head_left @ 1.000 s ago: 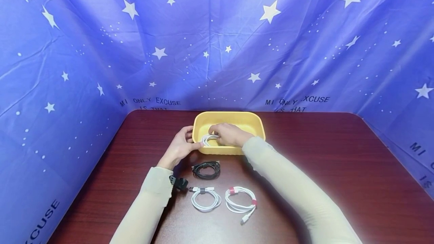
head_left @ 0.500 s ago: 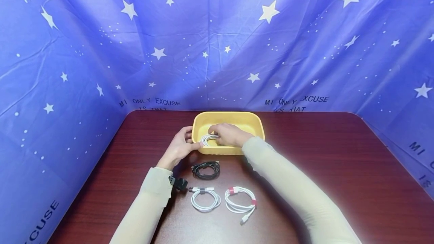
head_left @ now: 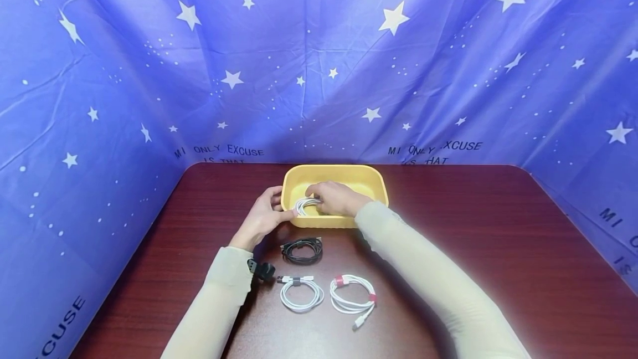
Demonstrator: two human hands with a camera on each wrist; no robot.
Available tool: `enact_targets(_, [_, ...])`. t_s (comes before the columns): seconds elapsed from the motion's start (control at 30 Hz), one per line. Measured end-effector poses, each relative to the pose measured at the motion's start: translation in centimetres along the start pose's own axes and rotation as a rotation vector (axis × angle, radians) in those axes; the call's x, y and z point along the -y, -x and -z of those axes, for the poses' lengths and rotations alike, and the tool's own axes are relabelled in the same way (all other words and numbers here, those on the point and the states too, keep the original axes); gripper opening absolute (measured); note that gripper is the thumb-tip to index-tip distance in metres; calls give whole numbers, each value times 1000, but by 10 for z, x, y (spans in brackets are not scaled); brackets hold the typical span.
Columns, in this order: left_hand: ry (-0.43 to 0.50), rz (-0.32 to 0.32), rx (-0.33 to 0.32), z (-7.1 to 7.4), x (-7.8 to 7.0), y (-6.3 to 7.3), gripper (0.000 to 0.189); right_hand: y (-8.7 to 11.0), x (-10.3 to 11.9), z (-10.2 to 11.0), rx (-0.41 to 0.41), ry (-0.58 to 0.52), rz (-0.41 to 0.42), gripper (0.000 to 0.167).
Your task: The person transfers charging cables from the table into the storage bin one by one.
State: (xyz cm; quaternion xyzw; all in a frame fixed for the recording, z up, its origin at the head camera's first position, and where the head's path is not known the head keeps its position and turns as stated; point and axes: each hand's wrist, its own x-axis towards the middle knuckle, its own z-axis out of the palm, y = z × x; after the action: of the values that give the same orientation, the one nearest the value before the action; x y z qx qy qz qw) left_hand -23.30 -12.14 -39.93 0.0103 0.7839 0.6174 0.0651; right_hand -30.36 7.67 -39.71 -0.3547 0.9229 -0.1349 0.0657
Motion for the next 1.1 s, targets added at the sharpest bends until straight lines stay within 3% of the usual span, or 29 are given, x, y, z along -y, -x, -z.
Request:
enact_targets(0.7, [-14,6,-13,0,0,1,75,12,-2,9,20,-101,-60,40])
enact_targets(1.1, [-6,-6,-1,0,0,0,75,24,-2,17,-18,-103,-55,41])
